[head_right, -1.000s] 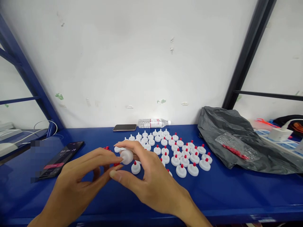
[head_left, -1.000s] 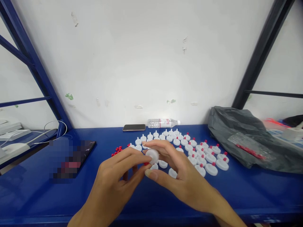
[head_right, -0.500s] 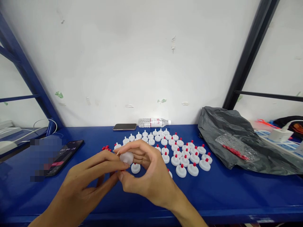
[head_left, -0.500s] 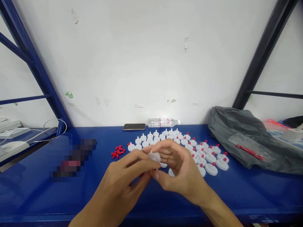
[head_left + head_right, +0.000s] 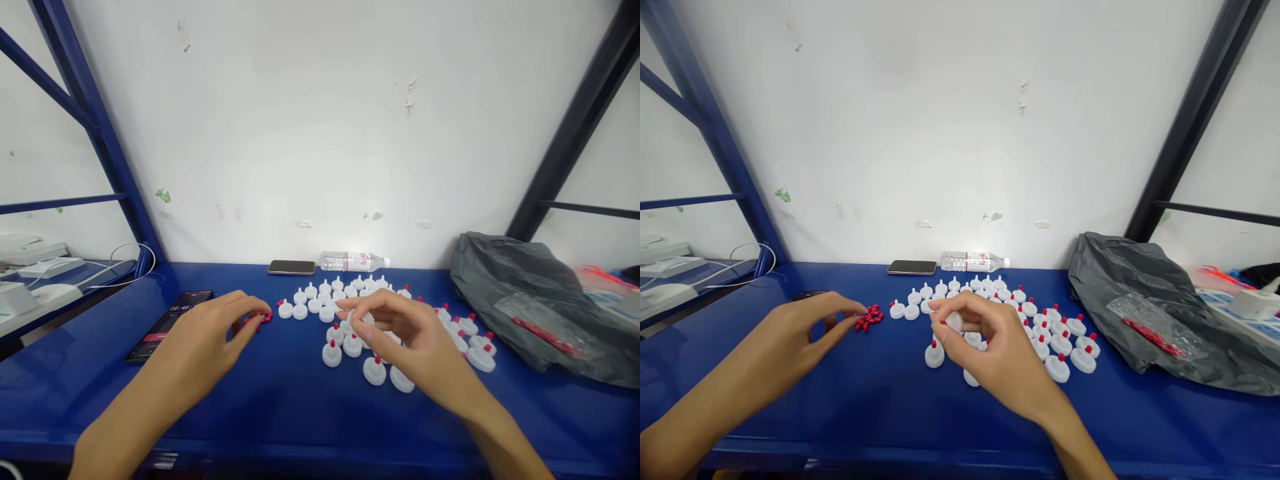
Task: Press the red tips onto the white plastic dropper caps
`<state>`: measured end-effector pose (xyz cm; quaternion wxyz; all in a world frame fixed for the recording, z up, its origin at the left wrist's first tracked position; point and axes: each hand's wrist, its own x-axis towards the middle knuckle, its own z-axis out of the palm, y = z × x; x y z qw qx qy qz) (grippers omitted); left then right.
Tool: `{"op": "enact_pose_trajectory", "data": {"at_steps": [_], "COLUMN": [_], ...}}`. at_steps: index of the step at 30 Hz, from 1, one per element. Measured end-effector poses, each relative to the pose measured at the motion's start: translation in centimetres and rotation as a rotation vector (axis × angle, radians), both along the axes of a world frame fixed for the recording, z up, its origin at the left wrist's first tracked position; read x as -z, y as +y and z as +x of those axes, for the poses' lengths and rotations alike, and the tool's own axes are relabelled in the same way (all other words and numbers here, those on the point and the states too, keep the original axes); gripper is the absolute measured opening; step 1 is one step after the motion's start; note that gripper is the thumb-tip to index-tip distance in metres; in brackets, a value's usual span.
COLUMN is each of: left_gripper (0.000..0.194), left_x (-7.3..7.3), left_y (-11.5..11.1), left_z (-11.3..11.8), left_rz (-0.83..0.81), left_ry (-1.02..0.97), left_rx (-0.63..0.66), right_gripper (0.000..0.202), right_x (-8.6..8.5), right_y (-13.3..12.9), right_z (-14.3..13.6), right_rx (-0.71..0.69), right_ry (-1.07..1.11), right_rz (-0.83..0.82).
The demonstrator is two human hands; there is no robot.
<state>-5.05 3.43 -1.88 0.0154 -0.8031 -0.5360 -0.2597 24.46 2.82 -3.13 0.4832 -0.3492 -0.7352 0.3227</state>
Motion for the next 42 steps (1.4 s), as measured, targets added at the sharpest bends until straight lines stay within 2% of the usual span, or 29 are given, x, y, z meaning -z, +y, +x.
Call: {"op": "enact_pose_trajectory", "data": {"at_steps": [4,8,10,14,19,27,35,40,42], "left_gripper": [0.034,0.036,0.034,0.031,0.03,0.027,0.026,0.028,0.029], "left_x": [1.0,2.5,3.1,3.6,4.0,4.1,3.9,3.1,2.7], "left_y": [1.6,3.1,3.6,4.2,4.7,5.0,4.7,4.0,3.6], "left_z": [-1.1,-1.3,-1.3,-1.3,-1.6,-1.6,-1.3,-0.5,-0.1], "left_rz": [-0.128,-0.229,-0.239,-0.25,-0.277,-0.283,-0.303,-0.308,-0.313], "left_ry": [0.126,0.197,0.215,0.239,0.257,0.262,0.236,0.213,0.202], "left_rx": [-0.165,-0.19,-0.182,-0.188,-0.213,-0.22,-0.203,-0.186,-0.168], "right_gripper": [0.015,0.02,0.021,0.021,0.018,0.012,0.012,0.027,0.027], "right_x": [-2.1,-3.3,-3.0,-1.2,0.5,1.6,1.9,1.6,1.8], "right_y": [2.7,6.9,8.6,10.5,11.6,12.5,12.5,11.8,11.7], "right_z": [1.0,2.1,2.7,3.9,5.1,6.1,6.1,5.1,4.4], "right_rx": [0.065,0.084,0.093,0.162,0.179,0.196,0.22,0.27,0.264], "right_ry": [-0.373,-0.534,-0.546,-0.632,-0.722,-0.799,-0.849,-0.843,-0.842], "right_rz": [0.122,0.187,0.171,0.177,0.15,0.079,0.099,0.187,0.213]}}
